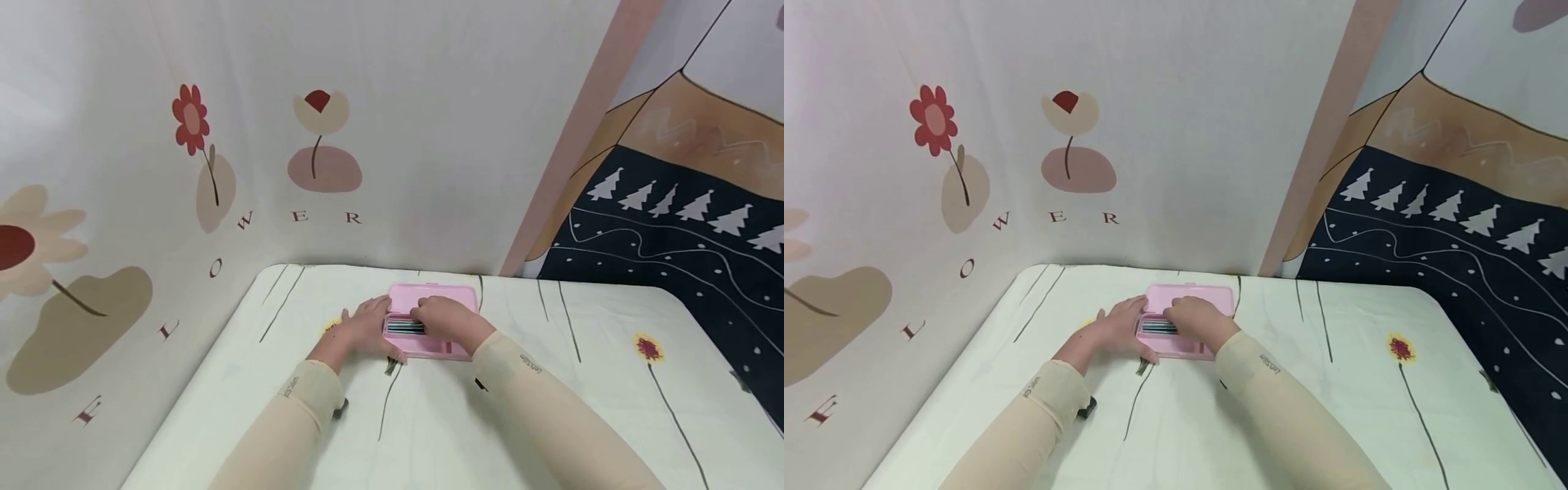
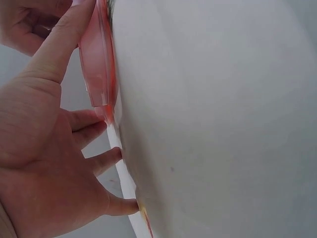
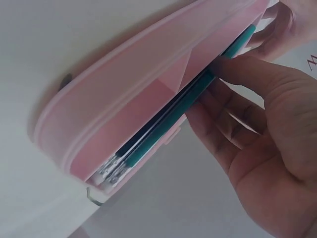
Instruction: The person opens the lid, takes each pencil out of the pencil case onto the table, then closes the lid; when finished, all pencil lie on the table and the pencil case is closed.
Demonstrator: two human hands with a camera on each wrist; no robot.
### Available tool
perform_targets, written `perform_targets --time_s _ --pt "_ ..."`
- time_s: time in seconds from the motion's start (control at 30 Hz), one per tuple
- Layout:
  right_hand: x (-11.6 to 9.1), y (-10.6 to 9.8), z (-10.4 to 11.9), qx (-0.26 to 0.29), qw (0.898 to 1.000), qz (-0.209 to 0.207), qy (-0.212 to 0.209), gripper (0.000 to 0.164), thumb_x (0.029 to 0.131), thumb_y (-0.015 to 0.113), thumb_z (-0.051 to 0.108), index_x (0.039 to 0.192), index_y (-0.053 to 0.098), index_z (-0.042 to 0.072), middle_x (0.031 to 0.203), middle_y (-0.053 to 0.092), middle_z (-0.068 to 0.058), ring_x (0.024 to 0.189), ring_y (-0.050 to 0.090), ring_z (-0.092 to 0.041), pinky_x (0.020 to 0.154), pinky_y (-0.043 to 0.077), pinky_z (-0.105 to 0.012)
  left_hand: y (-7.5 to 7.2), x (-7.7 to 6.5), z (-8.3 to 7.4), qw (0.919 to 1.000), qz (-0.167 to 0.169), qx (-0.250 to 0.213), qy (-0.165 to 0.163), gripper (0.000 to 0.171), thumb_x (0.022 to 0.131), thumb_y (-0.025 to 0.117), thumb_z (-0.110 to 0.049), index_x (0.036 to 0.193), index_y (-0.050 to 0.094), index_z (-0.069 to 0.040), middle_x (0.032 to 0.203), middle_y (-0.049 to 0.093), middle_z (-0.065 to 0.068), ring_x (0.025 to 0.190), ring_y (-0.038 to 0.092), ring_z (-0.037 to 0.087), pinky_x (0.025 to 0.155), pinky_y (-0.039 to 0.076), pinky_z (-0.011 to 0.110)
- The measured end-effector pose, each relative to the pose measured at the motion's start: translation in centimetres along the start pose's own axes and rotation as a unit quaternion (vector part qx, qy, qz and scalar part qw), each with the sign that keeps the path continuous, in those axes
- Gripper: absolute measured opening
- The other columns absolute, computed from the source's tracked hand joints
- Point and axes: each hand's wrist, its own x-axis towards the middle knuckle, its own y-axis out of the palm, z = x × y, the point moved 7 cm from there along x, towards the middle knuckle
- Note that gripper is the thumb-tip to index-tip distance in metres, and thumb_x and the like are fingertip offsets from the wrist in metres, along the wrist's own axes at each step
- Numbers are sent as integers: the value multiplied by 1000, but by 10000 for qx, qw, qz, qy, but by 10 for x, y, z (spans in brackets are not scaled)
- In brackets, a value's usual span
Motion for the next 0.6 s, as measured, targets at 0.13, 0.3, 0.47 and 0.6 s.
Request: perform_targets --time_s 0.13,0.3,0.47,0.6 --pt "-3 -1 0 -20 9998 -95 -148 27 104 69 11 129 76 20 117 76 -6 100 70 -19 103 61 -37 1 -1 1 10000 -15 -25 -44 140 69 90 -73 173 16 -17 182 16 1 170 11 29 132 3 75" --pt "-11 -5 0 -245 9990 -317 -221 27 103 70 12 128 76 21 116 75 -7 101 71 -20 100 63 -38 3 0 2 9999 -35 -87 -36 140 69 91 -72 173 16 -16 182 17 1 170 12 30 131 2 76" --pt "-31 -14 -12 -315 9984 -365 312 27 105 67 12 132 71 17 124 73 -10 107 71 -23 101 63 -43 3 -1 2 9999 -69 -92 -42 139 69 92 -70 173 16 -16 181 19 1 170 13 30 132 3 75" --pt "-53 -22 -31 -58 9949 -527 863 25 107 64 14 132 68 10 119 72 -12 99 70 -23 92 65 -45 1 -2 1 9998 -113 -172 -56 139 70 93 -68 173 16 -18 181 20 0 170 13 30 133 2 74"
